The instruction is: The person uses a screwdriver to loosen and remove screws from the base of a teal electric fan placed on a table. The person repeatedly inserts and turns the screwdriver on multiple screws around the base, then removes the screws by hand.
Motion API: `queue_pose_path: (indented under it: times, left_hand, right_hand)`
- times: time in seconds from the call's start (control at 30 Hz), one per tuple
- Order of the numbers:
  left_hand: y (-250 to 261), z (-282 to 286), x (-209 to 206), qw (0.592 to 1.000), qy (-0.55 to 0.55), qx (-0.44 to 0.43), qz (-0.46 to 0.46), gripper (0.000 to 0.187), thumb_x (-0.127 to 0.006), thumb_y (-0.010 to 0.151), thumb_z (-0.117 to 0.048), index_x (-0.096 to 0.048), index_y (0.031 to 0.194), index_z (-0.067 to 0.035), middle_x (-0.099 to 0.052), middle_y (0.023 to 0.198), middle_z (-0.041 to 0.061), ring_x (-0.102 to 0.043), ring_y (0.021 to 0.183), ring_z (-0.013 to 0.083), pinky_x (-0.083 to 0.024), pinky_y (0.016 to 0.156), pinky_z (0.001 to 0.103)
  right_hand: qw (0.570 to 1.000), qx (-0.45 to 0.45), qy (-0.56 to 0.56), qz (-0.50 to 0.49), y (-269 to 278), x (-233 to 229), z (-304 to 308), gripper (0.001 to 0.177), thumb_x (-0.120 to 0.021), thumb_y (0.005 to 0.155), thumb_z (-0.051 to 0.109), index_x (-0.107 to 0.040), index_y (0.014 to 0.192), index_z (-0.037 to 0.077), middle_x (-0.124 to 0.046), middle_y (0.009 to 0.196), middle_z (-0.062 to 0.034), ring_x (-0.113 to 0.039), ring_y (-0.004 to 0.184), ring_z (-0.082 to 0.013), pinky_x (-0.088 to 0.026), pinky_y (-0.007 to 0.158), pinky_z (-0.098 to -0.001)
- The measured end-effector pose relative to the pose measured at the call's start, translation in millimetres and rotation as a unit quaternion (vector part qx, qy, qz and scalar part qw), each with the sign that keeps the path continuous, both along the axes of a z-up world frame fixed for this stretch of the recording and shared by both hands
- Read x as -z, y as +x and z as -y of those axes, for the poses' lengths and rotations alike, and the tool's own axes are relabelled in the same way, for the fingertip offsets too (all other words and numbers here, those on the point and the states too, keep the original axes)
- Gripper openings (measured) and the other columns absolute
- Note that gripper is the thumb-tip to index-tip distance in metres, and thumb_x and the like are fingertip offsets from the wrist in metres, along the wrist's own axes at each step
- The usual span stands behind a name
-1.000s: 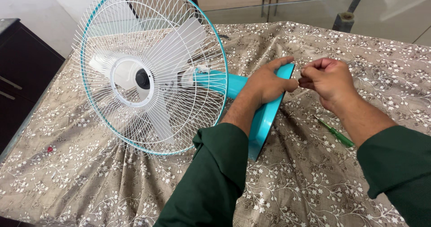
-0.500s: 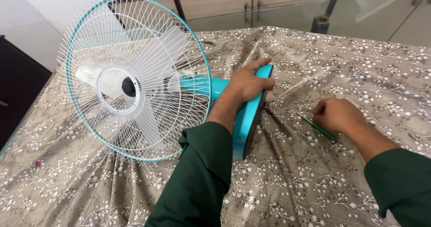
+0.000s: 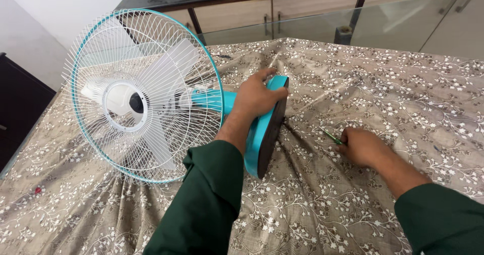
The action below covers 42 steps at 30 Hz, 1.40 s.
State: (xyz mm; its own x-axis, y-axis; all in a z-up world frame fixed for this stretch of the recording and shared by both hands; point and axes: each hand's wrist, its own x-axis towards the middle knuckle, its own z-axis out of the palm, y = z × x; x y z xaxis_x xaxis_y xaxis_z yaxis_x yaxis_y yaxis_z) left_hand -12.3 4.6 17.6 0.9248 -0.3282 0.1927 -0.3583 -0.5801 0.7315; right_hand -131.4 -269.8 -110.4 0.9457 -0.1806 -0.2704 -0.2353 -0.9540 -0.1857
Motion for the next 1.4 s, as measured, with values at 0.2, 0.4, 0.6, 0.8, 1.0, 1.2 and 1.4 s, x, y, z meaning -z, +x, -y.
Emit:
queue_pose_path:
  times: [0.2, 0.4, 0.6, 0.8, 1.0, 1.2, 1.4]
  left_hand:
    - [-29.2, -24.4, 8.0, 0.961, -0.259, 0.051, -0.087, 0.068, -0.075, 0.088, -0.04, -0.059, 0.142, -0.002, -0.067, 0.136, 0.021, -0.064, 0.128, 0.0264, -0.049, 0.106, 0.037]
    - [-103.2, -56.5, 64.6, 0.912, -0.409, 0.022, -0.007, 0.077, -0.072, 0.091, -0.049, -0.052, 0.148, 0.0, -0.065, 0.138, 0.02, -0.062, 0.129, 0.0271, -0.052, 0.105, 0.038]
    - [-154.9, -64.3, 92.0, 0.974, -0.177, -0.04, 0.136, 0.101, -0.089, 0.068, -0.034, -0.04, 0.15, 0.0, -0.061, 0.133, 0.024, -0.063, 0.122, 0.0333, -0.053, 0.1, 0.044]
    - [-158.2, -69.6, 85.7, 0.981, -0.121, -0.083, 0.129, 0.079, -0.081, 0.08, -0.017, -0.048, 0.15, -0.005, -0.066, 0.129, 0.024, -0.067, 0.118, 0.038, -0.053, 0.097, 0.045]
    - [-169.4, -92.4, 83.1, 0.976, -0.188, -0.072, 0.085, 0.068, -0.078, 0.081, -0.015, -0.053, 0.144, -0.007, -0.074, 0.119, 0.018, -0.075, 0.108, 0.0314, -0.058, 0.091, 0.042]
    - [-175.0, -104.3, 89.2, 0.973, -0.189, -0.037, 0.129, 0.064, -0.079, 0.081, -0.02, -0.057, 0.139, -0.006, -0.074, 0.118, 0.017, -0.075, 0.109, 0.0312, -0.058, 0.093, 0.042]
    - [-170.1, -103.9, 64.9, 0.942, -0.165, -0.058, 0.287, 0.076, -0.072, 0.088, -0.045, -0.05, 0.146, -0.001, -0.06, 0.135, 0.024, -0.063, 0.125, 0.0379, -0.051, 0.105, 0.046]
  right_hand:
    - [0.989, 0.018, 0.002, 0.146, -22.4, 14.0, -7.2, 0.037, -0.069, 0.092, 0.042, -0.065, 0.107, 0.009, -0.069, 0.106, -0.0147, -0.068, 0.099, -0.0358, -0.055, 0.086, -0.0496]
    - [0.942, -0.001, -0.034, 0.334, -47.0, 29.8, -24.8, 0.028, -0.065, 0.095, 0.033, -0.063, 0.103, 0.005, -0.068, 0.101, -0.0168, -0.066, 0.096, -0.0373, -0.054, 0.085, -0.0497]
    - [0.933, 0.003, -0.03, 0.359, -51.0, 28.1, -26.7, 0.027, -0.067, 0.094, 0.032, -0.065, 0.1, 0.006, -0.069, 0.098, -0.0162, -0.067, 0.092, -0.0373, -0.055, 0.081, -0.0495]
    - [0.934, 0.013, -0.012, 0.357, -53.9, 23.9, -28.7, 0.029, -0.069, 0.094, 0.035, -0.068, 0.098, 0.006, -0.07, 0.097, -0.0143, -0.068, 0.091, -0.0356, -0.055, 0.079, -0.0485]
    - [0.941, 0.029, 0.005, 0.338, -54.0, 25.3, -27.1, 0.03, -0.068, 0.096, 0.037, -0.069, 0.097, 0.007, -0.071, 0.096, -0.0122, -0.069, 0.09, -0.0337, -0.055, 0.076, -0.0473]
    - [0.937, 0.022, 0.008, 0.349, -51.7, 34.8, -21.2, 0.032, -0.063, 0.101, 0.037, -0.065, 0.109, 0.006, -0.072, 0.098, -0.0152, -0.07, 0.087, -0.0353, -0.055, 0.076, -0.0481]
    - [0.959, 0.068, 0.052, 0.27, -48.9, 21.8, -17.3, 0.037, -0.057, 0.105, 0.036, -0.056, 0.124, 0.004, -0.074, 0.091, -0.0193, -0.073, 0.078, -0.0364, -0.058, 0.073, -0.0483]
